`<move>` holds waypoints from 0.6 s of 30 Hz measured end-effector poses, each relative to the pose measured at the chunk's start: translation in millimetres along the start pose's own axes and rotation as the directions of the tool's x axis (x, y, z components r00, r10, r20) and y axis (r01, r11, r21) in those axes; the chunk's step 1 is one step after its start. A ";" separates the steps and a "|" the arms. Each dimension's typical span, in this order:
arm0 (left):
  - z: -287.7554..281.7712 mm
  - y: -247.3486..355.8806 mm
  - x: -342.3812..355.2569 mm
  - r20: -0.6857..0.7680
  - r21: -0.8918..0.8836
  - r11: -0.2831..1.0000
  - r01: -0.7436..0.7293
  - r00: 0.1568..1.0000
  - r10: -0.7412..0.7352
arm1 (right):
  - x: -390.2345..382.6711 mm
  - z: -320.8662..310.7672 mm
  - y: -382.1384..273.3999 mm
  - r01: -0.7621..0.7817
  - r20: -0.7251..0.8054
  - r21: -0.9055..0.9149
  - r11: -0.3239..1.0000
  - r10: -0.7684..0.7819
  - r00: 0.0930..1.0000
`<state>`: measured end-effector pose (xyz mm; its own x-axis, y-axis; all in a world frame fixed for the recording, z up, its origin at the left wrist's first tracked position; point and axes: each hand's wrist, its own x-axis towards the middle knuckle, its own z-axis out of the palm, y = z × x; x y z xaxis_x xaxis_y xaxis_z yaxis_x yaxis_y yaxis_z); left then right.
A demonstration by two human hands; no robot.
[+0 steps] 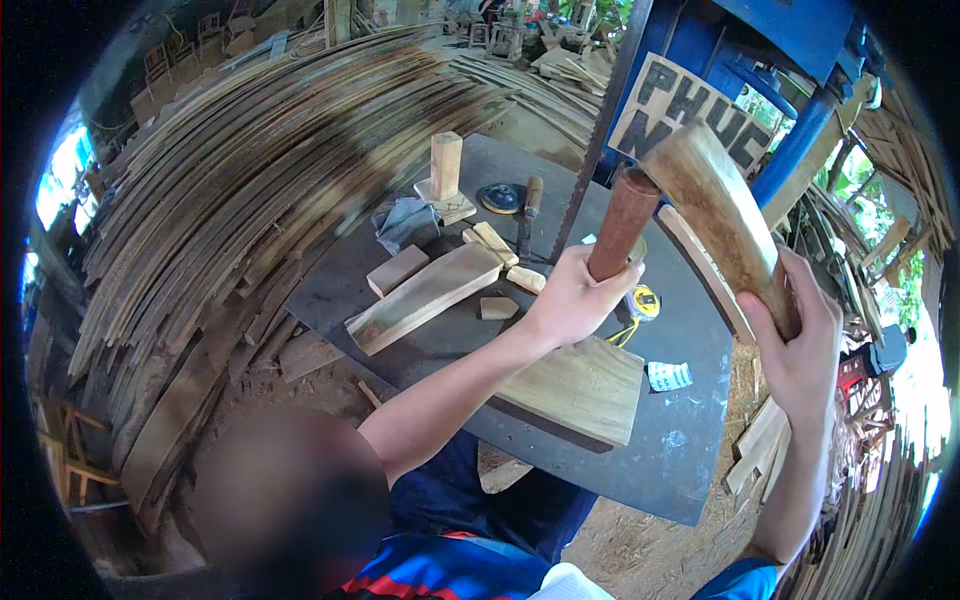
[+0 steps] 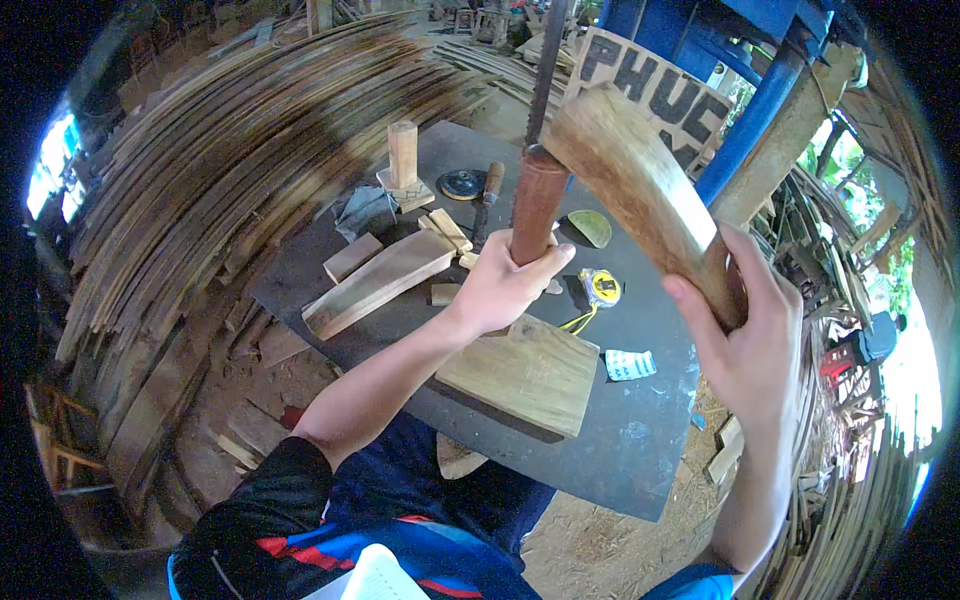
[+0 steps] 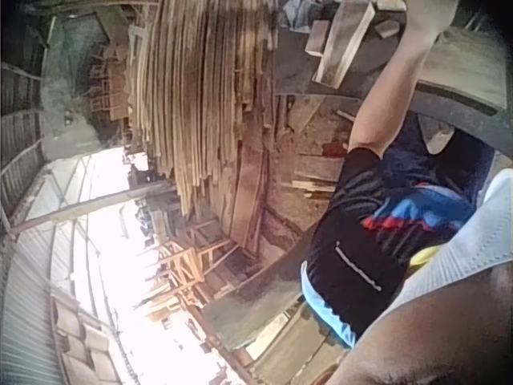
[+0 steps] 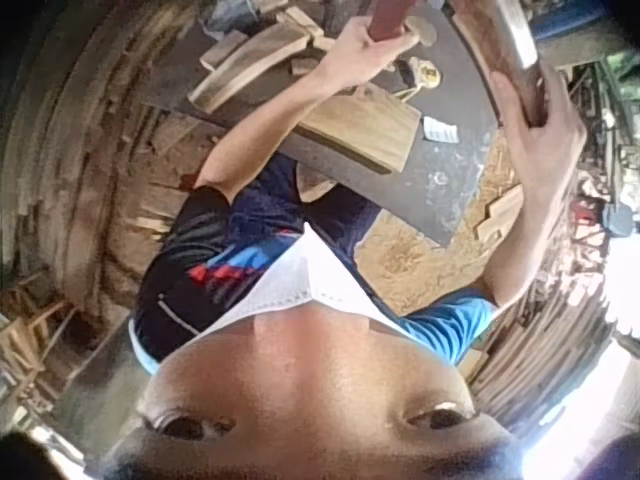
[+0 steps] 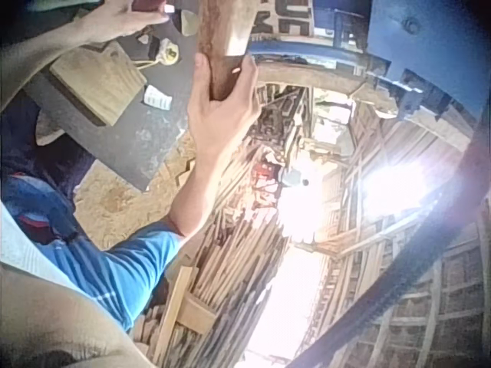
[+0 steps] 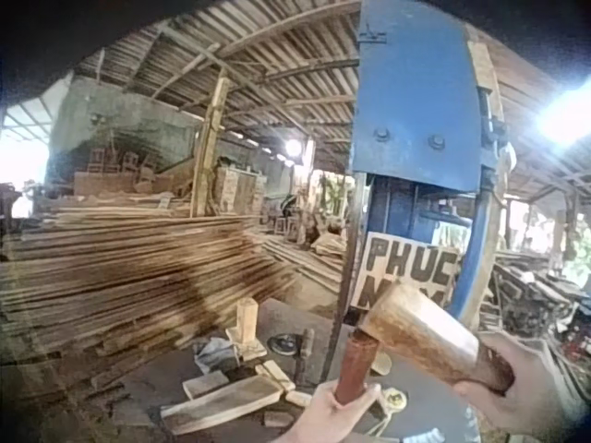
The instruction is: Using a chisel and mallet to carve wood.
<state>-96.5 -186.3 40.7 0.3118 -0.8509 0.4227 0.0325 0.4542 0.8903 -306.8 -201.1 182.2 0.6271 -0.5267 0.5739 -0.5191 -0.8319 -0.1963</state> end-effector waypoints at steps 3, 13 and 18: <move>-11.3 -5.8 -8.3 -0.002 -0.058 0.998 0.034 0.999 -0.034 | -21.2 22.8 22.4 0.006 -0.166 -0.010 1.000 -0.008 0.986; -82.7 -18.6 -115.9 -0.077 -0.290 0.951 -0.108 0.993 0.089 | -101.1 138.2 84.2 -0.028 -0.111 -0.077 0.997 0.020 0.994; -90.2 -19.3 -135.4 -0.289 -0.150 0.988 0.040 0.954 -0.082 | -109.7 138.0 99.5 -0.084 -0.159 -0.085 0.993 0.070 0.985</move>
<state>-53.7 -56.1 -48.9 0.5693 -0.7727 0.2808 0.1871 0.4544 0.8709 -347.1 -250.2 -10.0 0.4885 -0.5491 0.6781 -0.6176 -0.7666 -0.1759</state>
